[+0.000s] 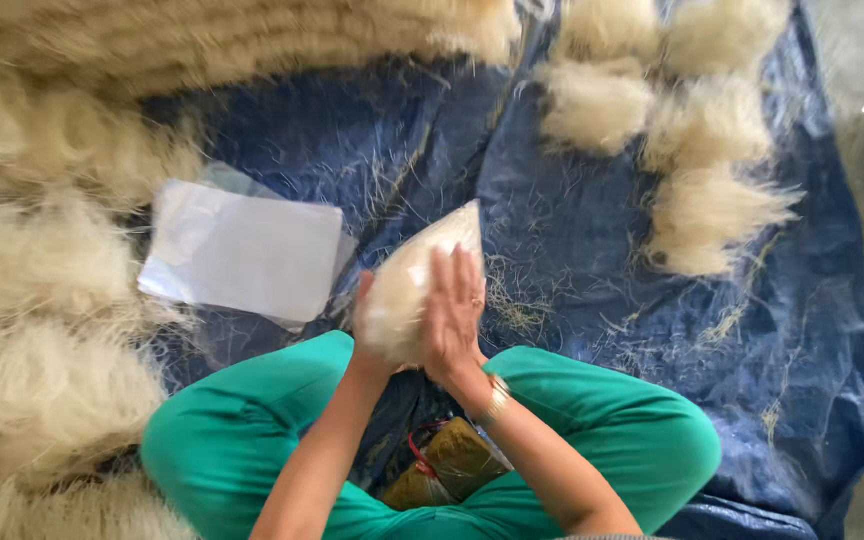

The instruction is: The person gathers bundles of white noodles, places them into plastic bags by hand, and seals the bags by tying knots.

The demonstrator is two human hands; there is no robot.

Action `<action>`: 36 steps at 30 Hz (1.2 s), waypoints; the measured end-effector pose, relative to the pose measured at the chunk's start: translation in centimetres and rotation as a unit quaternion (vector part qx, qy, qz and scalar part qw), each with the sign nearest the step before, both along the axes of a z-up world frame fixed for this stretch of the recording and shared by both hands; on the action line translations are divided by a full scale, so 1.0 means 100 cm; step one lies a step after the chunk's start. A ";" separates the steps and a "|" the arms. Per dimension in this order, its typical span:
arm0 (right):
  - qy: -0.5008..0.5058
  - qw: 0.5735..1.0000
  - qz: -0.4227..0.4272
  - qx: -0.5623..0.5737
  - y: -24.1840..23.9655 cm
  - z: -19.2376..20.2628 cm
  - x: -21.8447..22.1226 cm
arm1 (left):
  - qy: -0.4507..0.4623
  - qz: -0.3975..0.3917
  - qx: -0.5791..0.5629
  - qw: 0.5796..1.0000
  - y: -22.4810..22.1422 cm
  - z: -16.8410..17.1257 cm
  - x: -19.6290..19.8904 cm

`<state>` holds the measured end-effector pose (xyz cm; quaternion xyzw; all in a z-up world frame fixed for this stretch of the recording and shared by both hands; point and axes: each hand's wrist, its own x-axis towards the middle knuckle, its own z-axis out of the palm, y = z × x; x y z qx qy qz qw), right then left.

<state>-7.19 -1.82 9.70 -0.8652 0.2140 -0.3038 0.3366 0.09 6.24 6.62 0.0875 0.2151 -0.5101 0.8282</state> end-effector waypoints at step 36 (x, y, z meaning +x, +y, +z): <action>0.463 0.866 0.141 0.127 -0.228 0.114 0.103 | -0.526 -0.136 0.618 0.569 0.128 -0.134 0.204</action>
